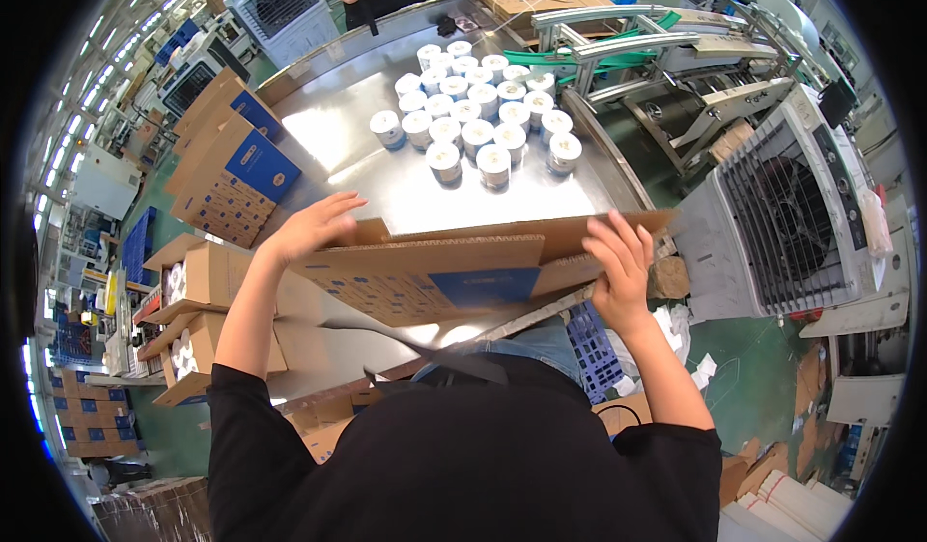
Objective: The person picks up wrapped rolls from a table and places them into a cardboard box, then moves to a stack of flattened boxes to pick up a new one and opens it.
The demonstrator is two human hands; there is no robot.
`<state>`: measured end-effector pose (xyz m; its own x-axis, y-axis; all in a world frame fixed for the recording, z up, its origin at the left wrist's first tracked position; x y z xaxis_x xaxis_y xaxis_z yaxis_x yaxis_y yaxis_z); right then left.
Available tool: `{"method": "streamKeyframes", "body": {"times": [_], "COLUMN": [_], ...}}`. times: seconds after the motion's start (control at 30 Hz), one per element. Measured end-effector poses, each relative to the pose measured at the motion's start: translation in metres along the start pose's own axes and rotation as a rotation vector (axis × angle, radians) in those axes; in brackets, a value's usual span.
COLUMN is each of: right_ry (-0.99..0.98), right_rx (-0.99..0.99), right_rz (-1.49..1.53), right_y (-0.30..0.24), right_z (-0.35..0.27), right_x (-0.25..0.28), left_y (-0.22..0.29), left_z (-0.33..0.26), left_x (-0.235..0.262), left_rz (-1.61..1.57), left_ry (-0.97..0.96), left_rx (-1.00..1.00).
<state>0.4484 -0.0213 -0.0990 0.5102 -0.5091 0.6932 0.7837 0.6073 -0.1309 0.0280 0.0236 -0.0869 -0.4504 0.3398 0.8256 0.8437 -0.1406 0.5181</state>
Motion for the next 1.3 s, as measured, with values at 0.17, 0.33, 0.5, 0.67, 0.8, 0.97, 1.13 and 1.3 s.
{"method": "streamKeyframes", "body": {"times": [0.17, 0.33, 0.5, 0.67, 0.8, 0.97, 1.13, 1.3], "right_ry": [-0.013, -0.488, -1.153, -1.121, -0.491, -0.481, -0.582, -0.554], "right_rx": [-0.003, 0.503, 0.606, 0.276, -0.514, -0.530, -0.651, -0.537], "right_rz": [0.318, 0.790, 0.380, 0.551, 1.273, 0.858, 0.859, 1.101], "right_y": [0.001, -0.042, -0.051, -0.020, 0.030, 0.059, 0.072, 0.071], "right_z": [0.018, 0.073, 0.063, 0.049, 0.070, 0.058, 0.018, 0.006], "right_x": [-0.004, -0.068, -0.180, -0.198, -0.162, -0.151, -0.153, -0.194], "left_y": [-0.010, -0.054, 0.023, 0.096, 0.078, 0.034, 0.102, 0.010], "left_z": [-0.004, -0.053, -0.013, -0.065, -0.051, 0.027, 0.038, 0.004], "left_x": [0.025, 0.060, -0.065, -0.038, -0.051, -0.112, -0.017, -0.014], "left_rz": [0.311, 0.449, 0.260, -0.143, 0.048, 0.274, 0.619, 0.039], "left_ry": [-0.251, 0.165, -0.720, -0.531, -0.325, 0.109, 0.967, 0.207], "left_rx": [0.315, 0.599, 0.457, -0.053, 0.092, -0.144, -0.567, 0.356]}}
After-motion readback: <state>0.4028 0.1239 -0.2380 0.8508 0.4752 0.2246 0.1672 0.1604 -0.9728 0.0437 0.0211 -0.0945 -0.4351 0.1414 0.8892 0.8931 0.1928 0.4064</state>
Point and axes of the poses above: each hand's wrist, its own z-axis towards the middle knuckle, its own x-axis out of the back of the hand, y = z × x, the point moved 3 cm from there along z, towards the middle knuckle, and after that the axes turned 3 degrees about -z, right-handed, at the moved point
